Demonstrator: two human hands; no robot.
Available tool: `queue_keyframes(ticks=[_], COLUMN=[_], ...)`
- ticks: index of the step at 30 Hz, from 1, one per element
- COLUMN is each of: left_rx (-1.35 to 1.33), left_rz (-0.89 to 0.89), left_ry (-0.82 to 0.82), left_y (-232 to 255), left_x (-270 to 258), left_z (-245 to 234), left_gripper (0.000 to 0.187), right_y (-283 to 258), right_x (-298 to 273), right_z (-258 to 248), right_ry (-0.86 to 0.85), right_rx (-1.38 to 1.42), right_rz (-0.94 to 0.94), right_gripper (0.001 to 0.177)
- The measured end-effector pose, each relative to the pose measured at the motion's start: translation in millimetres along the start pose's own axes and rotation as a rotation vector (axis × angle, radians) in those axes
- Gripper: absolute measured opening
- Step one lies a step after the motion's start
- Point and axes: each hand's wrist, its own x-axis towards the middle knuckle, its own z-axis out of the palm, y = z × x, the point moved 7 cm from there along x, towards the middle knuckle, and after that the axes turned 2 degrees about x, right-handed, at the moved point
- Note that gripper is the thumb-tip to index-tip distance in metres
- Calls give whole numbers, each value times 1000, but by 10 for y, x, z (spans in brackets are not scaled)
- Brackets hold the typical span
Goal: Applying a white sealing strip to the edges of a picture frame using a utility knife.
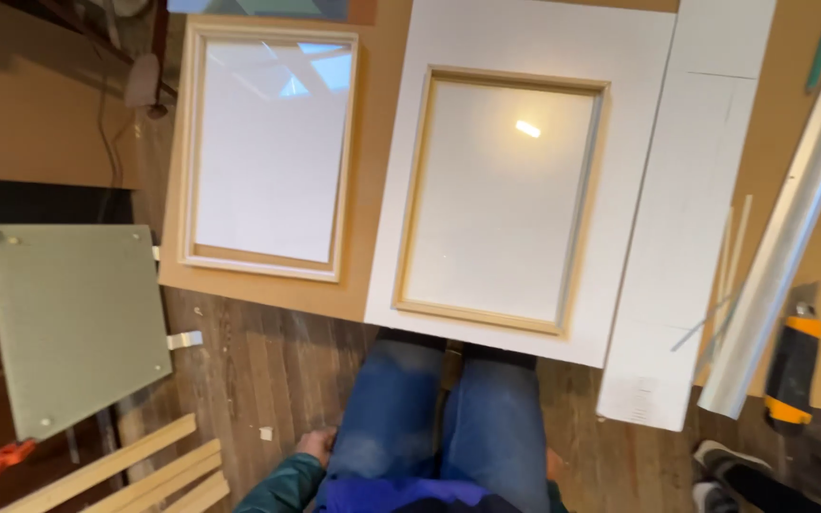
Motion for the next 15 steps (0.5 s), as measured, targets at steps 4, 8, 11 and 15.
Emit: queue_keyframes(ticks=[4, 8, 11, 15], left_rx=[-65, -750, -1307, -822], left_rz=[46, -208, -157, 379], left_ry=[44, -52, -81, 35], left_y=[59, -518, -752, -404], left_x=[-168, -103, 367, 291], left_z=[-29, 596, 1007, 601], left_gripper=[45, 29, 31, 49], right_y=[-6, 116, -41, -431], right_x=[569, 387, 397, 248], right_z=[-267, -158, -261, -217], right_ry=[29, 1, 62, 112], right_rx=[-25, -69, -67, -39], right_rz=[11, -2, -29, -93], right_gripper=[51, 50, 50, 50])
